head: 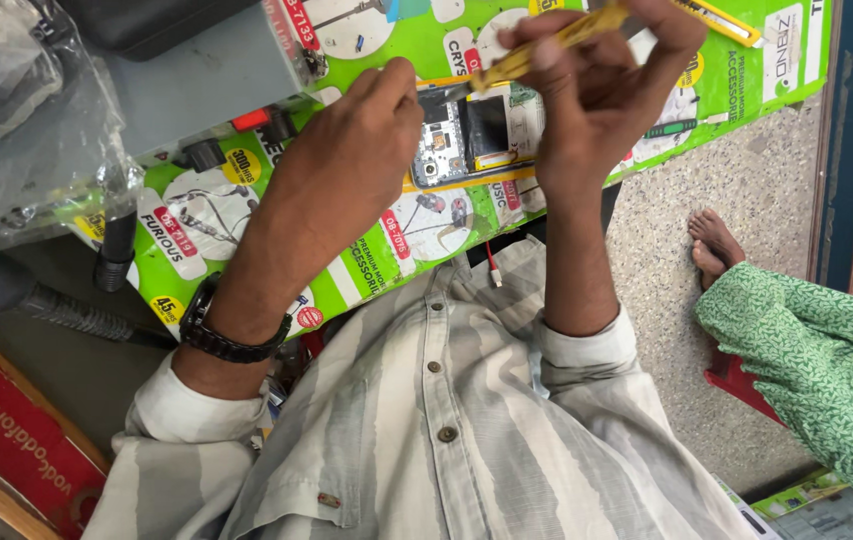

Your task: The person uses a yellow utility knife to carefully scrape and pry at the internal components of a disassembled smartphone. They work on the area around the battery and motherboard, occasionally lifting small parts or wires with the tool. The task involves precise manipulation of the device's internal hardware.

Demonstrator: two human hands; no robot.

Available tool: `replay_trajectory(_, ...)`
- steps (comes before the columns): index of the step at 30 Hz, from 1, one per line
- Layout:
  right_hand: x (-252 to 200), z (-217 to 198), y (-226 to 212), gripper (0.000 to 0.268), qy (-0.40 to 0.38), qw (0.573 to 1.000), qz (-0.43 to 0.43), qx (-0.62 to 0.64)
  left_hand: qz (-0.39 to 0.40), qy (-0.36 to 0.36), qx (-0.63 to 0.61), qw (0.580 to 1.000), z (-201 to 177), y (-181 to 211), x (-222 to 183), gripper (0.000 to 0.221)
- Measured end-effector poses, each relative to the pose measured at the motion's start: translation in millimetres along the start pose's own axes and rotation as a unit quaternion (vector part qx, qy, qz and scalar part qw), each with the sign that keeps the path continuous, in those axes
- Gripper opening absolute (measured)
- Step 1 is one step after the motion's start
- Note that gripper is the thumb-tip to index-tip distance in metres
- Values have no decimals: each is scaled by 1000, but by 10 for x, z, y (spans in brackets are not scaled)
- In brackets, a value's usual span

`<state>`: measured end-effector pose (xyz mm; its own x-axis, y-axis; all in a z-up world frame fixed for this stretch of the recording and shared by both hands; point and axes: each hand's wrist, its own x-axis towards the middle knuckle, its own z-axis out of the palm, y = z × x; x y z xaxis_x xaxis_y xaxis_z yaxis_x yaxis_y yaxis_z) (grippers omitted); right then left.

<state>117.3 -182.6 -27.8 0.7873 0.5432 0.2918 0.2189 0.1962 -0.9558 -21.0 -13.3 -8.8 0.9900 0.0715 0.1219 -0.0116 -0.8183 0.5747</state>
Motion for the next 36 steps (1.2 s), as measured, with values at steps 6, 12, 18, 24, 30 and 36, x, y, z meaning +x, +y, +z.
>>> replay_trajectory(6, 76, -122, 254, 58, 109, 983, 51, 137, 17, -3, 144, 989, 68, 36, -10, 13)
replay_trajectory(12, 127, -116, 213, 81, 183, 960, 139, 162, -9, 11, 132, 991, 164, 35, -4, 18)
replay_trajectory(18, 114, -116, 193, 84, 169, 961, 124, 178, -18, 35, 85, 996, 196, 58, -2, 18)
replay_trajectory(24, 52, -203, 292, 67, 123, 974, 97, 163, -31, 34, 86, 995, 177, 136, 126, 28)
replay_trajectory(30, -12, -301, 469, 32, 97, 984, 58, 135, -45, 72, 101, 991, 169, 200, 164, 16)
replay_trajectory(36, 29, -346, 461, 9, 35, 991, 72, 103, -60, 49, 73, 994, 185, 168, 189, 20)
